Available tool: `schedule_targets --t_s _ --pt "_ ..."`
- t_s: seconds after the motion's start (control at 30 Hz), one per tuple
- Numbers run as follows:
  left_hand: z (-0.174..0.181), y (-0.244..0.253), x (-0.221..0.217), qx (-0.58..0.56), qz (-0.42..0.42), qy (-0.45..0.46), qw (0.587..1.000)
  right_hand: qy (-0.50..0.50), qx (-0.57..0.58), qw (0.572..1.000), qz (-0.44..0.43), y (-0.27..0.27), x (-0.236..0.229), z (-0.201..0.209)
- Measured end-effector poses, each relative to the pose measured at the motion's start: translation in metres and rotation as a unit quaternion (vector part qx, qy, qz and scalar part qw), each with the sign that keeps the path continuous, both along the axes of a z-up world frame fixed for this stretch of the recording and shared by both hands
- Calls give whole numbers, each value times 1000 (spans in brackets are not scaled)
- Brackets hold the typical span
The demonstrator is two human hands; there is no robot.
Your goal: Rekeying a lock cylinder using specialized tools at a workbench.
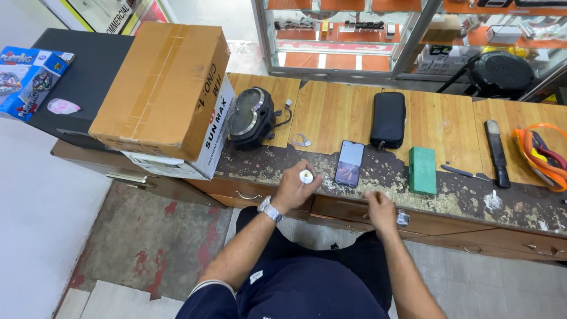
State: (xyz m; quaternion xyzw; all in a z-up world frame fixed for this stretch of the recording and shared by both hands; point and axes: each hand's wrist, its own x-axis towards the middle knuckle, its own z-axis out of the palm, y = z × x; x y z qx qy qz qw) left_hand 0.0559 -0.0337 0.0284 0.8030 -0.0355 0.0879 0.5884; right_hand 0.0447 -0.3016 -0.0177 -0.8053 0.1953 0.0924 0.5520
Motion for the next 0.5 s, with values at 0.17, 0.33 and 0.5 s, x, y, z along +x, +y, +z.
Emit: schedule_targets --t_s 0.17,0.33,0.5 --pt "54 -17 -31 1 -3 -26 1000 -56 45 970 233 51 -61 99" --pt "87 -16 -42 35 -64 -255 964 -131 140 910 367 73 -79 130" --pt "88 -6 -43 21 -40 -268 962 -114 77 914 383 77 -72 135"
